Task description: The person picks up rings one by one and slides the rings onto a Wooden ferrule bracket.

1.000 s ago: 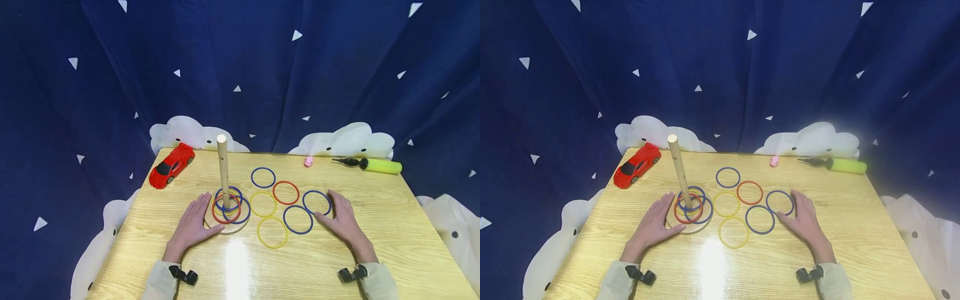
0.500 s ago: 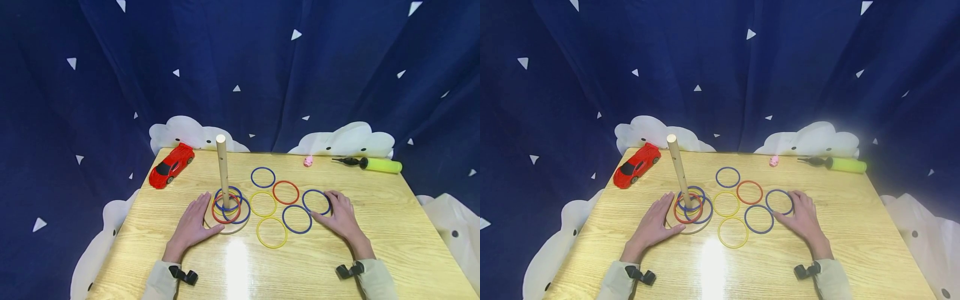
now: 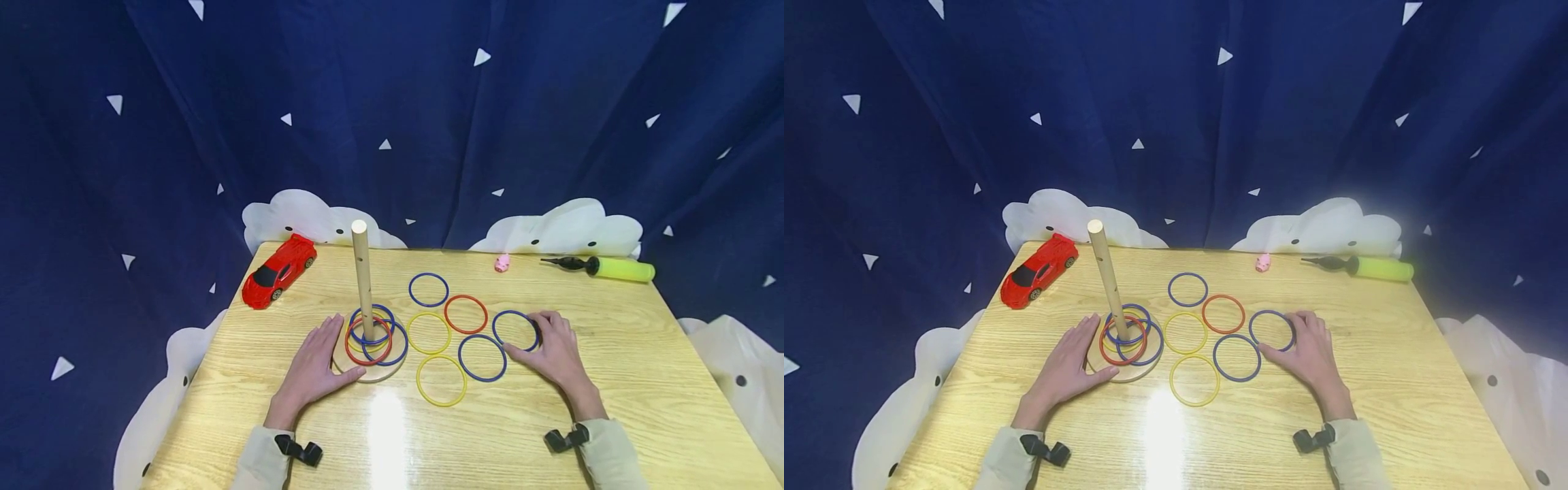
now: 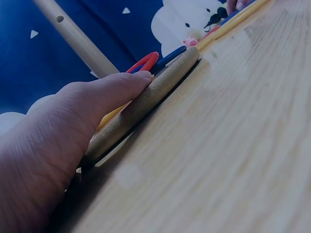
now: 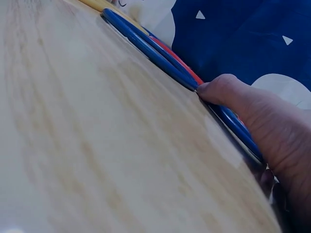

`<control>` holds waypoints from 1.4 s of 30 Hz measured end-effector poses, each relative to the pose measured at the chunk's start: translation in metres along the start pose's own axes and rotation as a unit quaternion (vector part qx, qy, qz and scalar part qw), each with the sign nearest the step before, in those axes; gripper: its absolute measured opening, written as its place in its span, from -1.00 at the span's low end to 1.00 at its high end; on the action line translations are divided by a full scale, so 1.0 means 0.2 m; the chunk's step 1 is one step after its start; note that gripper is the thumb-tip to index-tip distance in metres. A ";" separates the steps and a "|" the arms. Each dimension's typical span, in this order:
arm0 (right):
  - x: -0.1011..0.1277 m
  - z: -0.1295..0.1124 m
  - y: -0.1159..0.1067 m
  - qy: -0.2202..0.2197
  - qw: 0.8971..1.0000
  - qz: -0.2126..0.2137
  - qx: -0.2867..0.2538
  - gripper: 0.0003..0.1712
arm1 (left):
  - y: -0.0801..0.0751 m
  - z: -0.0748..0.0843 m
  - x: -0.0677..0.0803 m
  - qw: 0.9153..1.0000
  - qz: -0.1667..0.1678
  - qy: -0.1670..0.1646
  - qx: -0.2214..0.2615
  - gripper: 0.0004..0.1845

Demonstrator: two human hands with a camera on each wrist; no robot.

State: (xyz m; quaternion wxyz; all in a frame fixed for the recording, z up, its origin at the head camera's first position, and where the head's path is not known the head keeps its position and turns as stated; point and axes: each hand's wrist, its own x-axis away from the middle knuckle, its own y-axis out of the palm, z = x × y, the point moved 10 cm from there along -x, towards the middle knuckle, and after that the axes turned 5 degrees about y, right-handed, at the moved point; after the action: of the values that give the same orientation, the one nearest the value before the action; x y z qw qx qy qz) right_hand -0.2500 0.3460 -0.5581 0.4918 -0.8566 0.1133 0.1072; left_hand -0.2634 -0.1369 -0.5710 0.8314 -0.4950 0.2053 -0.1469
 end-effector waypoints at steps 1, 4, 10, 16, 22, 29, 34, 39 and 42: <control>0.00 0.00 0.00 0.000 1.000 0.005 0.000 0.03 | 0.00 0.00 0.00 1.000 0.000 0.000 0.000 0.27; 0.00 0.00 0.00 0.002 1.000 0.015 0.001 0.01 | 0.00 0.00 0.00 1.000 0.000 0.001 0.001 0.28; 0.00 0.00 0.01 0.000 1.000 0.001 0.002 0.06 | 0.01 -0.01 0.00 1.000 -0.002 0.000 0.001 0.28; 0.01 0.01 0.01 0.001 1.000 0.004 -0.003 0.05 | 0.01 0.00 0.00 1.000 0.000 0.000 0.007 0.28; 0.02 0.00 -0.01 0.000 1.000 0.022 0.006 0.04 | 0.01 0.01 0.01 1.000 0.001 0.001 0.006 0.28; 0.01 -0.03 -0.04 -0.011 0.999 0.037 0.000 0.00 | 0.01 0.00 0.00 1.000 0.000 0.001 0.004 0.28; 0.01 -0.02 -0.05 -0.009 0.999 0.032 -0.005 0.02 | 0.00 0.00 0.00 1.000 -0.001 -0.001 0.006 0.28; 0.01 -0.02 -0.05 -0.015 0.999 0.027 -0.019 0.04 | 0.00 0.00 0.00 1.000 -0.003 -0.002 0.006 0.28; 0.01 -0.03 -0.06 -0.020 0.999 0.028 -0.027 0.02 | 0.00 0.00 0.00 1.000 -0.004 -0.004 0.008 0.28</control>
State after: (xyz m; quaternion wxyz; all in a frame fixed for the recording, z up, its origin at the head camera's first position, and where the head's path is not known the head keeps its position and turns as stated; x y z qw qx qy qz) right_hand -0.2452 0.3468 -0.5466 0.4674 -0.8638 0.1244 0.1411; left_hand -0.2634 -0.1361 -0.5712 0.8354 -0.4900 0.1986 -0.1500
